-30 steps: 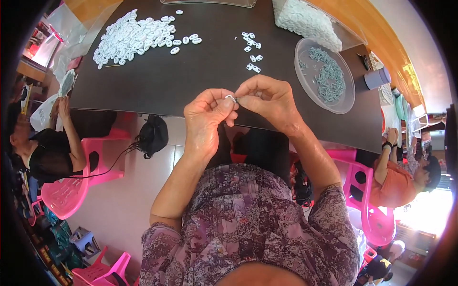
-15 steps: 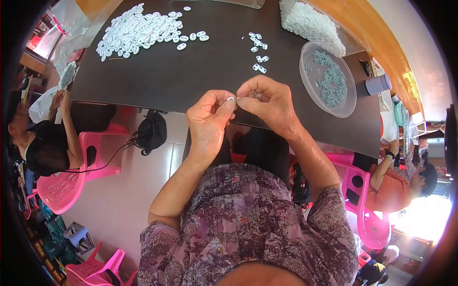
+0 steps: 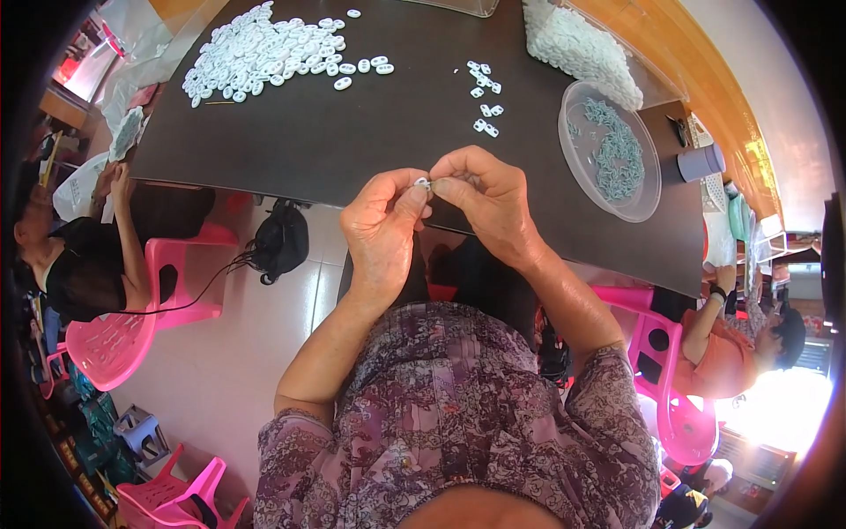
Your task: The recorder is manually inserting small blue plastic pins into white circular plastic components.
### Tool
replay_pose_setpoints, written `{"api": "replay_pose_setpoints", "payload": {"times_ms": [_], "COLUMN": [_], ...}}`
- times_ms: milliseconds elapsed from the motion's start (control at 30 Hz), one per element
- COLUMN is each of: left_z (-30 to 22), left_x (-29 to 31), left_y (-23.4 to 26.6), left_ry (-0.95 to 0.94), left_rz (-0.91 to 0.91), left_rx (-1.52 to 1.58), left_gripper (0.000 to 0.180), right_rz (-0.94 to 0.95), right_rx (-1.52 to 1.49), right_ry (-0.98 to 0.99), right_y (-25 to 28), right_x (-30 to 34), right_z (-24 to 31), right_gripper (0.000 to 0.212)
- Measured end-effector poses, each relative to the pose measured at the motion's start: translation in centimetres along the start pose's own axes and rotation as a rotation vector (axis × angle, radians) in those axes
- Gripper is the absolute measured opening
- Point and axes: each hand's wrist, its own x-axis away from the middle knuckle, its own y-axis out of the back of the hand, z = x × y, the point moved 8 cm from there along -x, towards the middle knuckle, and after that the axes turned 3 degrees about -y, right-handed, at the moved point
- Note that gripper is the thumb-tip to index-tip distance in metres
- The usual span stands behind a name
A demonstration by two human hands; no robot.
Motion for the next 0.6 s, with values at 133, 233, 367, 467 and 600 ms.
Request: {"api": "replay_pose_setpoints", "payload": {"times_ms": [133, 233, 367, 467, 600], "left_z": [-0.6, -1.0, -1.2, -1.2, -0.5], "left_x": [0.1, 0.2, 0.3, 0.1, -0.4], "left_y": [0.2, 0.2, 0.3, 0.5, 1.6], "left_ry": [-0.077, -0.16, -0.243, -0.254, -0.167], "left_rz": [-0.046, -0.05, -0.069, -0.092, -0.105], "left_rx": [-0.082, -0.158, -0.265, -0.302, -0.152], "left_gripper": [0.011, 0.011, 0.012, 0.009, 0.008], "right_rz": [-0.027, -0.074, -0.066, -0.084, -0.084], "right_rx": [0.126, 0.105, 0.126, 0.214, 0.24], "right_ry": [0.076, 0.11, 0.09, 0.122, 0.126], "right_y": [-0.2, -0.5, -1.0, -1.3, -1.8], "right_x": [0.0, 0.0, -0.2, -0.5, -0.7], "right_z": [0.2, 0.2, -0.2, -0.3, -0.2], "right_gripper": [0.005, 0.005, 0.004, 0.005, 0.006]}}
